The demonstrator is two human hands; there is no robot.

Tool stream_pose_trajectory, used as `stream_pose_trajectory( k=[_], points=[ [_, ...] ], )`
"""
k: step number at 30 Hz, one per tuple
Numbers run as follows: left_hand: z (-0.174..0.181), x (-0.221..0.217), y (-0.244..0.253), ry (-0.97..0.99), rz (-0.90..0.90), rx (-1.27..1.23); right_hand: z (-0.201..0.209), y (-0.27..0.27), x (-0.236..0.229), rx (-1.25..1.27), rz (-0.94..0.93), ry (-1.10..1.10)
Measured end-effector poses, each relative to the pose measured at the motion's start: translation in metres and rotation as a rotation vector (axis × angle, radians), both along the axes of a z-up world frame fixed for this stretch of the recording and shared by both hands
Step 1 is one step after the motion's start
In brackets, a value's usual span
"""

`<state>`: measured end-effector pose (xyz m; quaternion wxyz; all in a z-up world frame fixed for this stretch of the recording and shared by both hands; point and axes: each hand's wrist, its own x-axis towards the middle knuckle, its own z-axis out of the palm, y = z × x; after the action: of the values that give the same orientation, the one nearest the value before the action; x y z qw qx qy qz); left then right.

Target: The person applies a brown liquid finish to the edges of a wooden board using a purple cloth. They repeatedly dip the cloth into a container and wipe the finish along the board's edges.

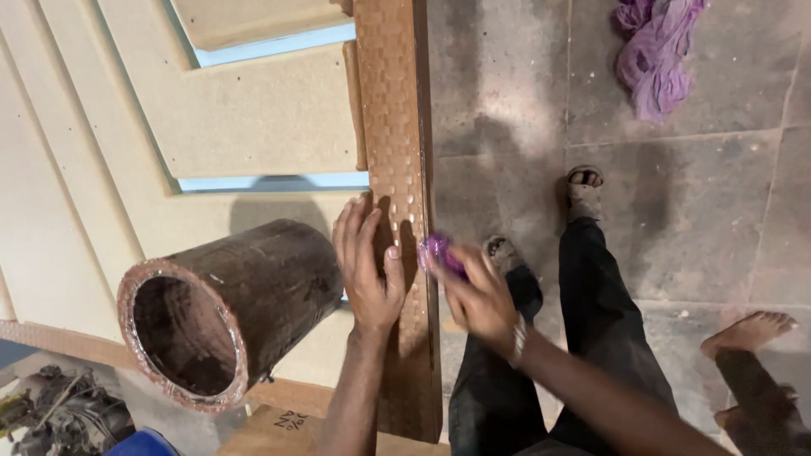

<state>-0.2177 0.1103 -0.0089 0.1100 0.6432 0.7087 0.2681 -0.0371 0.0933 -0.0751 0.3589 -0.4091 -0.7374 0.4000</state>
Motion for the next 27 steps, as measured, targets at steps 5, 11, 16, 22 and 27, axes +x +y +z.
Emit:
stream_pose_trajectory(
  k=[5, 11, 16, 22, 27],
  points=[
    [-0.010, -0.006, -0.003, -0.049, -0.028, 0.034, 0.024, -0.017, 0.021, -0.817, -0.042, 0.666],
    [-0.021, -0.008, -0.002, -0.025, -0.026, 0.105, -0.004, 0.095, -0.039, -0.531, -0.323, 0.468],
    [-0.019, -0.005, -0.008, -0.031, -0.005, 0.070, -0.026, 0.179, -0.056, -0.421, -0.233, 0.696],
    [-0.022, -0.006, -0.005, -0.003, -0.010, 0.111, -0.007, -0.017, -0.022, -0.491, -0.156, 0.365],
    [-0.024, -0.006, -0.006, -0.041, -0.017, 0.139, 0.029, -0.146, 0.005, -0.362, -0.103, 0.334]
  ],
)
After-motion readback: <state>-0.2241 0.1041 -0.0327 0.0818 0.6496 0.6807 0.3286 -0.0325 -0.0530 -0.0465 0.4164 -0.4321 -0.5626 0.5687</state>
